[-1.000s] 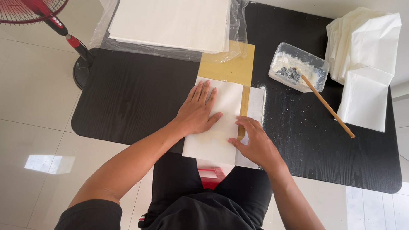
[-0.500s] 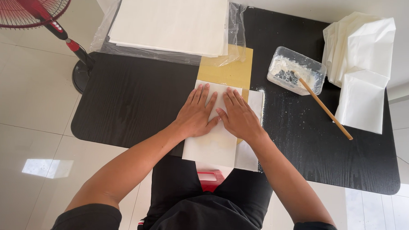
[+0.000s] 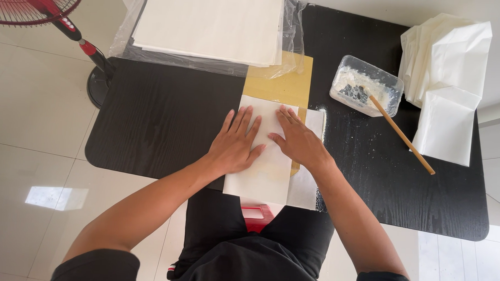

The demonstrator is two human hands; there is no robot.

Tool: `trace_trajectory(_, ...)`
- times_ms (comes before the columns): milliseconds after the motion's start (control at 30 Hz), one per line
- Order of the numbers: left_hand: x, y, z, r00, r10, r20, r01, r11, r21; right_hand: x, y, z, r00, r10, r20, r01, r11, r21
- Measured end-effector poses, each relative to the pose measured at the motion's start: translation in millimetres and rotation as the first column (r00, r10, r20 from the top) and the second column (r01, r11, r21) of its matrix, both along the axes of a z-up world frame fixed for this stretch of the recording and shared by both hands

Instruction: Folding paper sheets and applying adhesive with a brush to create bags

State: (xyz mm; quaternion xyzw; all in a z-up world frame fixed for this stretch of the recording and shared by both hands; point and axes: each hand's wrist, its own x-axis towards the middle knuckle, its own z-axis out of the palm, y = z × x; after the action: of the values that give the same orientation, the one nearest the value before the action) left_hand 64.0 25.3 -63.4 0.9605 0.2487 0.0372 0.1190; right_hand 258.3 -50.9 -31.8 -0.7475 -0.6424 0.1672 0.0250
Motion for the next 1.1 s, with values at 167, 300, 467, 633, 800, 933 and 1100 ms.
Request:
trace_trajectory(167, -43, -32, -6, 1.0, -0.011, 0.014, 0.011, 0.999, 0.052, -3, -1, 18, 0.999, -0.016, -0.035, 0.016, 1.0, -0.01)
trace_trajectory(300, -79, -63, -11, 1.0, -0.026, 0.002, 0.026, 0.996, 0.09, -3, -1, 18, 1.0, -0.009, -0.025, 0.009, 1.0, -0.015)
trace_trajectory(467, -93, -72, -12, 0.999, -0.026, -0.019, 0.027, 0.997, 0.066, -4, 1, 17, 1.0, -0.01, -0.02, 0.009, 1.0, -0.015)
trace_trajectory(633, -75, -52, -4, 0.998, -0.042, -0.052, 0.04, 0.999, -0.025, -7, 0, 23, 1.0, -0.012, -0.02, 0.012, 1.0, -0.017)
trace_trajectory(800, -29, -1, 1, 0.997, -0.019, -0.071, 0.016, 0.999, -0.039, -3, 0, 13, 1.0, -0.017, -0.027, 0.016, 1.0, -0.022)
trace_trajectory(933, 3, 30, -4, 0.998, 0.028, -0.053, -0.028, 1.0, -0.001, -2, -2, 10, 1.0, -0.012, -0.021, 0.012, 1.0, -0.004)
trace_trajectory(1100, 14, 32, 3, 0.991, 0.088, -0.103, -0.089, 0.996, -0.006, -3, -4, 13, 0.999, -0.034, -0.037, 0.034, 0.999, -0.007)
